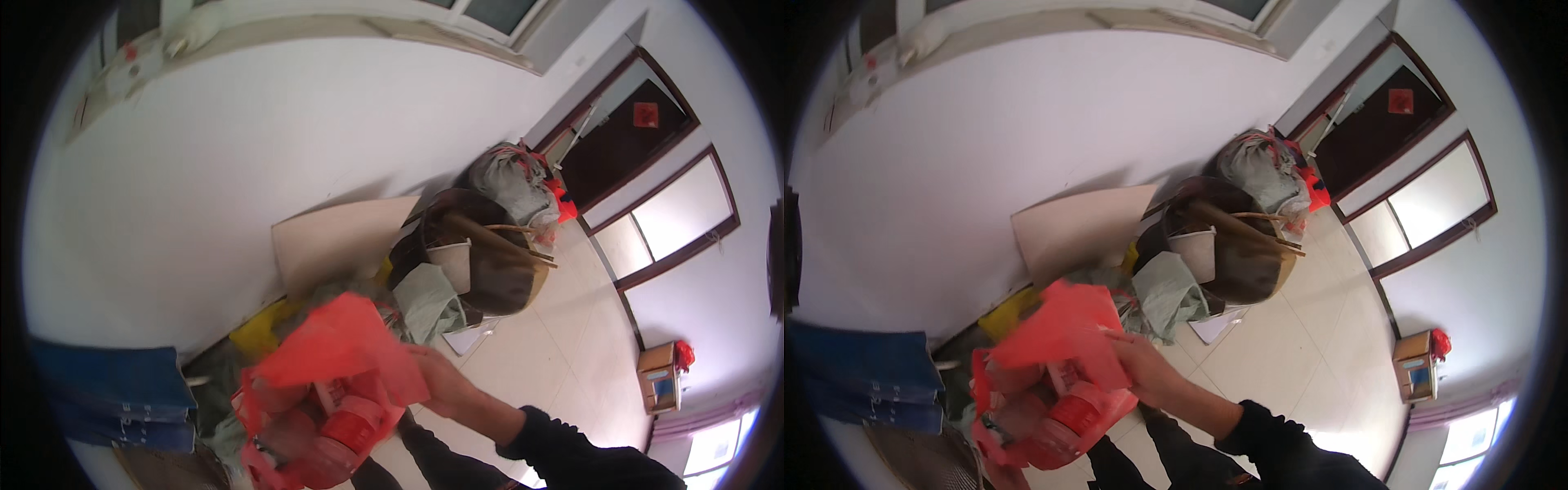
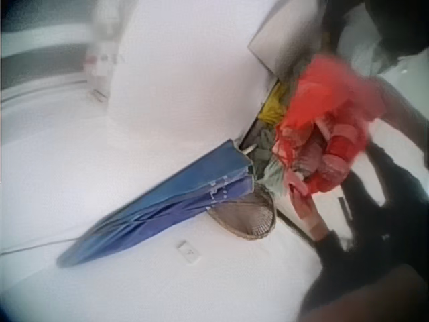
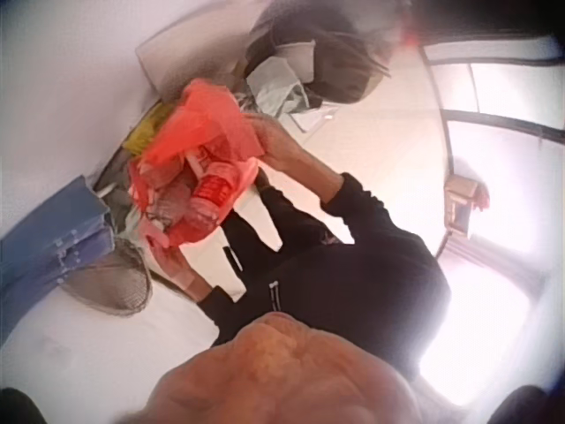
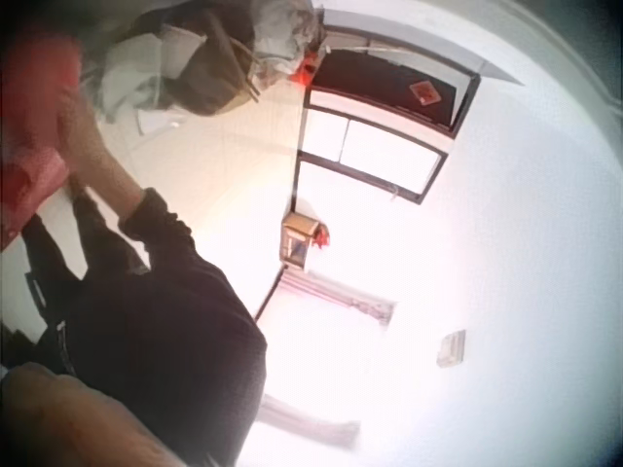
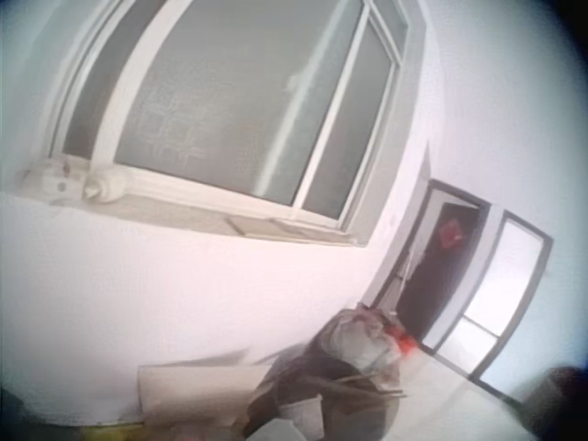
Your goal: The person moves several large bags and a folded umbrella aside, then wipes the window sill and glass with a dark cloth. The person also picks up a spray bottle and places it on the sill before continuing to wipe the sill and glass.
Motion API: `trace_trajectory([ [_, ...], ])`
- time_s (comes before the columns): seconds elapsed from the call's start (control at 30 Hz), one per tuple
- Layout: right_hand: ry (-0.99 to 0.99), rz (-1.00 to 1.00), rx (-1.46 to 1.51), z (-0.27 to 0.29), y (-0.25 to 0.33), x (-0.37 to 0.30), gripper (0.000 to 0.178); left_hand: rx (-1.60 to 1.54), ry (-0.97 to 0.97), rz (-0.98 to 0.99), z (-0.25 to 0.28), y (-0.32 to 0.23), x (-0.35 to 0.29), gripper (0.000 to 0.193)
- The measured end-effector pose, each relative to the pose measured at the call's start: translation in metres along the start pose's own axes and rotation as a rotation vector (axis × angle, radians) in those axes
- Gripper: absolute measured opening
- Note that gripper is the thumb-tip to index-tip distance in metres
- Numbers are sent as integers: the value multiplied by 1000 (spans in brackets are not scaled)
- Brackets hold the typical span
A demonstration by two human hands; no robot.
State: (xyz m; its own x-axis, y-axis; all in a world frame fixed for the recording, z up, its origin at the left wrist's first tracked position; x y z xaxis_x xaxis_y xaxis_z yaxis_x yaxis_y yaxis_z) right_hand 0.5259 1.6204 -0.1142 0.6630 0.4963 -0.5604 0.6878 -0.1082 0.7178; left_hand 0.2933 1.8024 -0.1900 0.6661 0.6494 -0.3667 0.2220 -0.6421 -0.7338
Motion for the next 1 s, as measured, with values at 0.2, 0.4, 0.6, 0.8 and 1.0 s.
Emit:
trace_trajectory([
  [0.2, -47, 294, -420, 103, 56, 21, 23, 66, -32, 378, 12, 160, 37, 40],
  [0.4, -434, 142, -318, 297, -67, 34, 16, 264, -196, 528, 104, 289, 92, 41],
  [0.6, -443, -106, -664, 303, -196, 26, 20, 898, 195, 9, 137, 304, 130, 61],
  [0.8, -221, 436, -1489, 127, -151, 59, 63, 1616, 349, -82, 18, 268, 146, 40],
  [1.0, -185, 218, -1676, 119, -181, 122, 64, 544, -130, 200, 76, 265, 128, 37],
])
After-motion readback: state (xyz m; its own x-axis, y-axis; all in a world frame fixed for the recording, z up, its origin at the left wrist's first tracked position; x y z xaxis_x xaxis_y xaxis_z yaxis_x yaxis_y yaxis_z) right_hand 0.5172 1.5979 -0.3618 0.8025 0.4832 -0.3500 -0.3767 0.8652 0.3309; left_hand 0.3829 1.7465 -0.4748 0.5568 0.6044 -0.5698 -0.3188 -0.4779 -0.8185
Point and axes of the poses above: each hand's wrist, its own x-axis towards the middle knuckle, its own z-axis out of the back of the hand, y = z × x, the point moved 10 cm from there along x, towards the middle knuckle, and after that the axes turned 5 degrees about -x, right-handed, at the moved point
